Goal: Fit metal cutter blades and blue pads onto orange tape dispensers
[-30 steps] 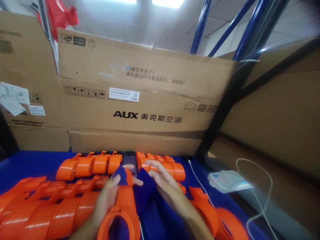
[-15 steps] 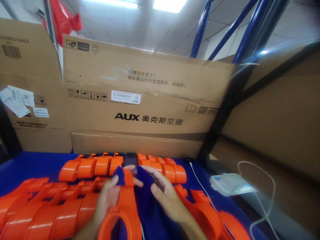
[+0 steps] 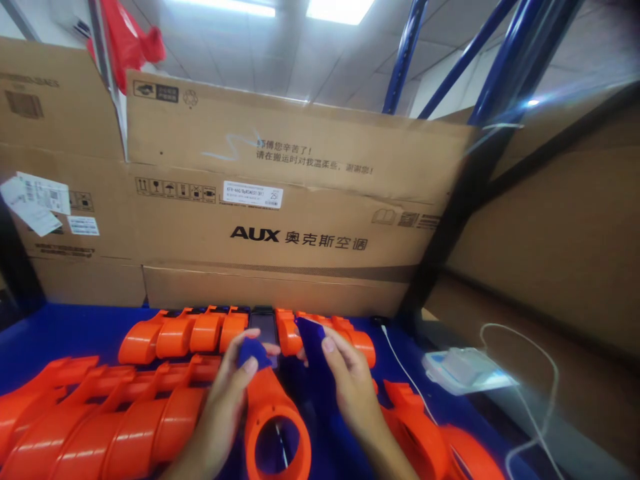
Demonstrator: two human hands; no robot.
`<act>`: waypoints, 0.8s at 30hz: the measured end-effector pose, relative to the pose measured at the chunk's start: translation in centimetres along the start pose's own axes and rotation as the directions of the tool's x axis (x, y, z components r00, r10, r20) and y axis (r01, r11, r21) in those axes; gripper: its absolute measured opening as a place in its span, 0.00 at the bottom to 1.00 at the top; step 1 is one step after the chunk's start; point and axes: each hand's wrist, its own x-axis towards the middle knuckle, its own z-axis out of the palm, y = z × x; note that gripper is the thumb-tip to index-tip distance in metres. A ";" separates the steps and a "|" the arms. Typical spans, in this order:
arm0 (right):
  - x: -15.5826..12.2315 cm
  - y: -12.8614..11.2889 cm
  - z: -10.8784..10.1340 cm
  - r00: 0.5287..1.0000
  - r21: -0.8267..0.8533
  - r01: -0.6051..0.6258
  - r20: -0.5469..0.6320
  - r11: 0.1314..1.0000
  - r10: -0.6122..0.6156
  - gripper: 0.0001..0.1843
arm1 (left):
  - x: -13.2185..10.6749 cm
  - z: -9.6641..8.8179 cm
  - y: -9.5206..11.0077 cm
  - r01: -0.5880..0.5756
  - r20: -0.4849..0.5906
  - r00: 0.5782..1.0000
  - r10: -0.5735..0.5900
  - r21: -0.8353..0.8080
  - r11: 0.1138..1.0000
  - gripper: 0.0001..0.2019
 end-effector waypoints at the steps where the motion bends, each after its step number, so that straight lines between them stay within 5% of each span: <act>1: 0.0 -0.2 -0.1 1.000 -0.037 0.028 0.003 0.999 -0.028 0.23 | -0.1 0.0 -0.1 -0.025 -0.018 1.000 0.025 0.023 0.999 0.21; 9: -0.5 -1.0 -0.2 0.937 -0.138 0.259 0.278 0.956 -0.213 0.19 | -0.3 0.2 0.0 -0.080 0.044 0.996 0.076 0.081 0.994 0.28; 24: -0.5 -1.2 0.2 0.918 -0.172 0.316 0.303 0.933 -0.255 0.19 | 0.0 0.5 0.4 -0.156 0.101 0.984 0.145 0.112 0.981 0.28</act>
